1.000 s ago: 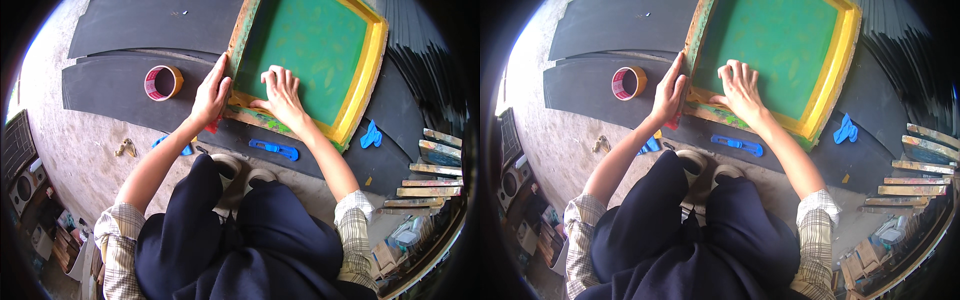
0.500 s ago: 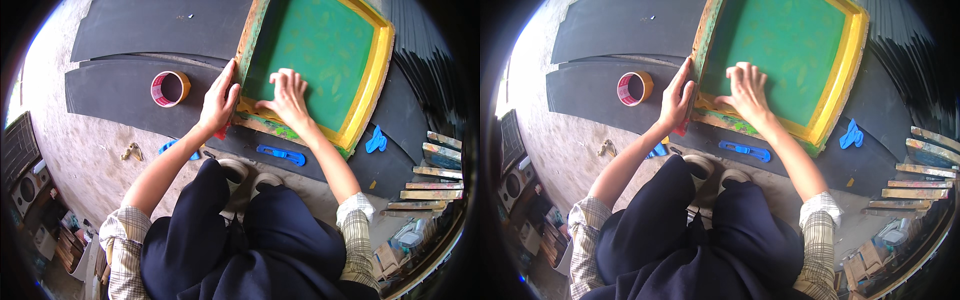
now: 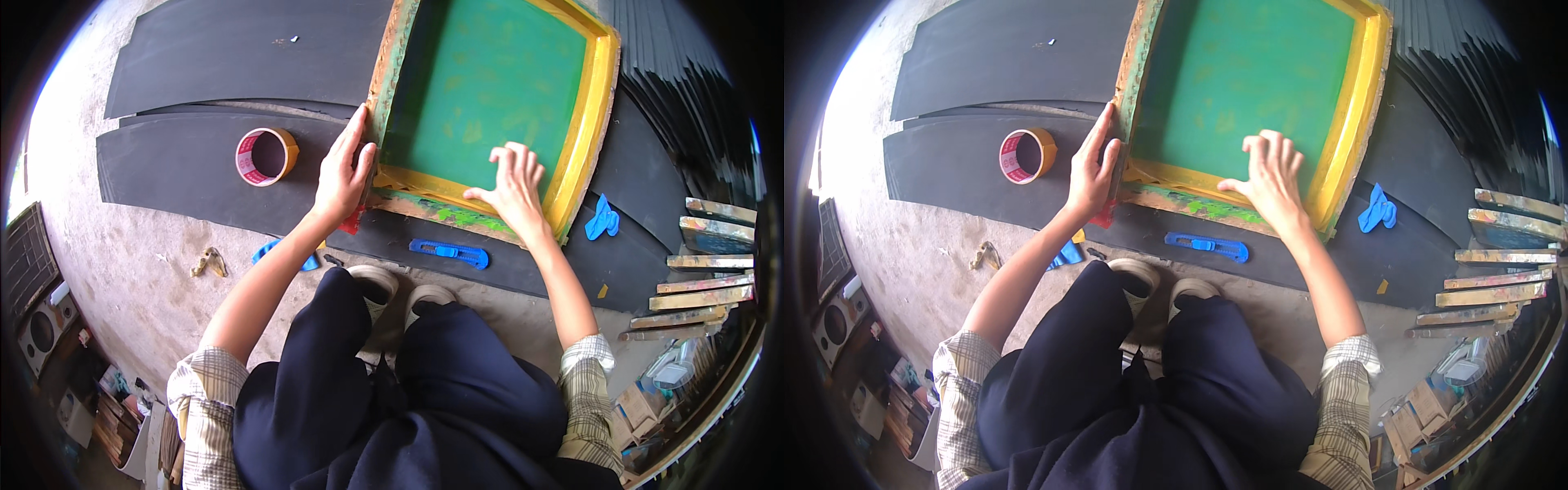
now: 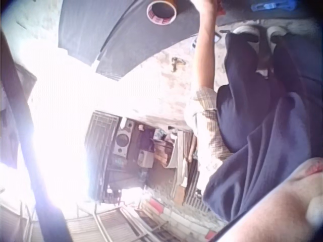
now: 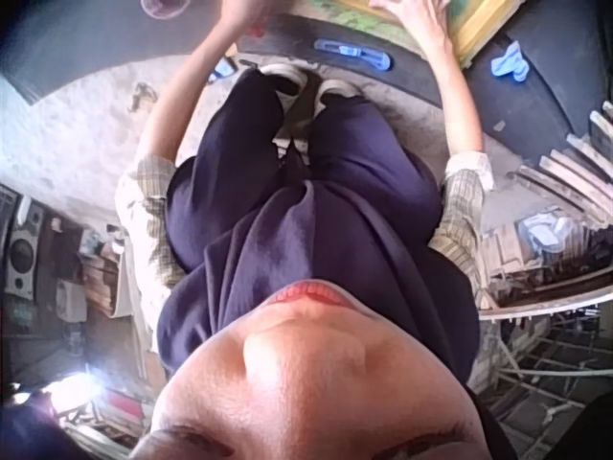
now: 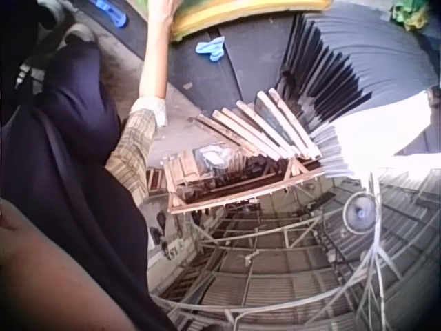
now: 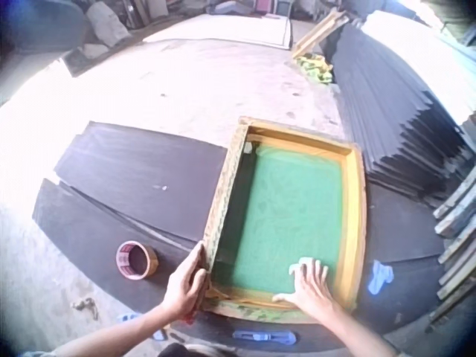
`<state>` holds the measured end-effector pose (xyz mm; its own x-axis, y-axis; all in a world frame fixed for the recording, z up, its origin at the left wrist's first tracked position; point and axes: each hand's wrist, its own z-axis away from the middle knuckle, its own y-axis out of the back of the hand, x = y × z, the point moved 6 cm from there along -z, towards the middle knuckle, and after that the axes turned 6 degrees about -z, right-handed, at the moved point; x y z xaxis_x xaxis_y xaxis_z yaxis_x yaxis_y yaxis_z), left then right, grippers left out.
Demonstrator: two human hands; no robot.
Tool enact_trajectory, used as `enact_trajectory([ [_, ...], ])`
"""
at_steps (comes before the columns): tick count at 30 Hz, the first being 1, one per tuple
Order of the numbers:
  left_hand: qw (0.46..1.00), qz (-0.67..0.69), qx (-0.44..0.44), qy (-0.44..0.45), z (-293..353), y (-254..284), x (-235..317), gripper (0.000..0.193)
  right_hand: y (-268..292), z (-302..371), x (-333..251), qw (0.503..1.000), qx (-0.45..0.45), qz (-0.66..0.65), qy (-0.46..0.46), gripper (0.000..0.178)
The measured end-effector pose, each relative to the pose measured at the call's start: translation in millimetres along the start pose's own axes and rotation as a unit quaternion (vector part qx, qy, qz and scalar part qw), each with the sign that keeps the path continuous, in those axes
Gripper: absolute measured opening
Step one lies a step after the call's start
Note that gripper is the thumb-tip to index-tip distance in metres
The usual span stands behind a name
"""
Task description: The person sits on the floor and applies yellow tape to the edges of a rectangular frame with a green center. They repeatedly tear pieces of tape, align them along the frame's perimeter, and press them down to secure the edges.
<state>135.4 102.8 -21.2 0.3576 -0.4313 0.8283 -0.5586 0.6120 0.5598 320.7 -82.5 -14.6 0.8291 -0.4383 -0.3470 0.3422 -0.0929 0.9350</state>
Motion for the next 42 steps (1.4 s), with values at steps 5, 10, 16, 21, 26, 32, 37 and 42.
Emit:
enact_trajectory([
  [5,1.000,0.014,-0.004,0.014,1,-3,-4,0.052,-2,1,10,0.999,0.043,-0.022,0.021,0.087],
  [10,0.999,0.044,-0.009,0.025,0,-2,-4,0.048,-20,-20,-15,0.995,0.056,-0.059,0.053,0.089],
  [16,0.998,0.050,-0.004,0.023,0,-1,-4,0.045,-42,-63,-80,0.984,0.069,-0.079,0.141,0.093],
  [21,0.999,0.042,0.004,0.017,0,1,-3,0.045,-40,-75,-92,0.988,0.045,-0.118,0.090,0.087],
  [26,1.000,0.029,0.007,0.007,-3,0,1,0.045,-42,-82,-99,0.991,0.051,-0.094,0.075,0.084],
  [32,0.999,0.035,0.007,0.006,-2,-1,1,0.044,-33,-43,-83,0.944,-0.023,-0.319,0.079,0.039],
  [37,0.999,0.025,-0.003,0.019,-2,2,5,0.045,-11,16,-75,0.933,-0.015,-0.358,0.030,0.030],
  [42,0.999,0.028,-0.011,0.028,-2,1,5,0.046,-15,13,-90,0.936,0.031,-0.347,0.043,0.039],
])
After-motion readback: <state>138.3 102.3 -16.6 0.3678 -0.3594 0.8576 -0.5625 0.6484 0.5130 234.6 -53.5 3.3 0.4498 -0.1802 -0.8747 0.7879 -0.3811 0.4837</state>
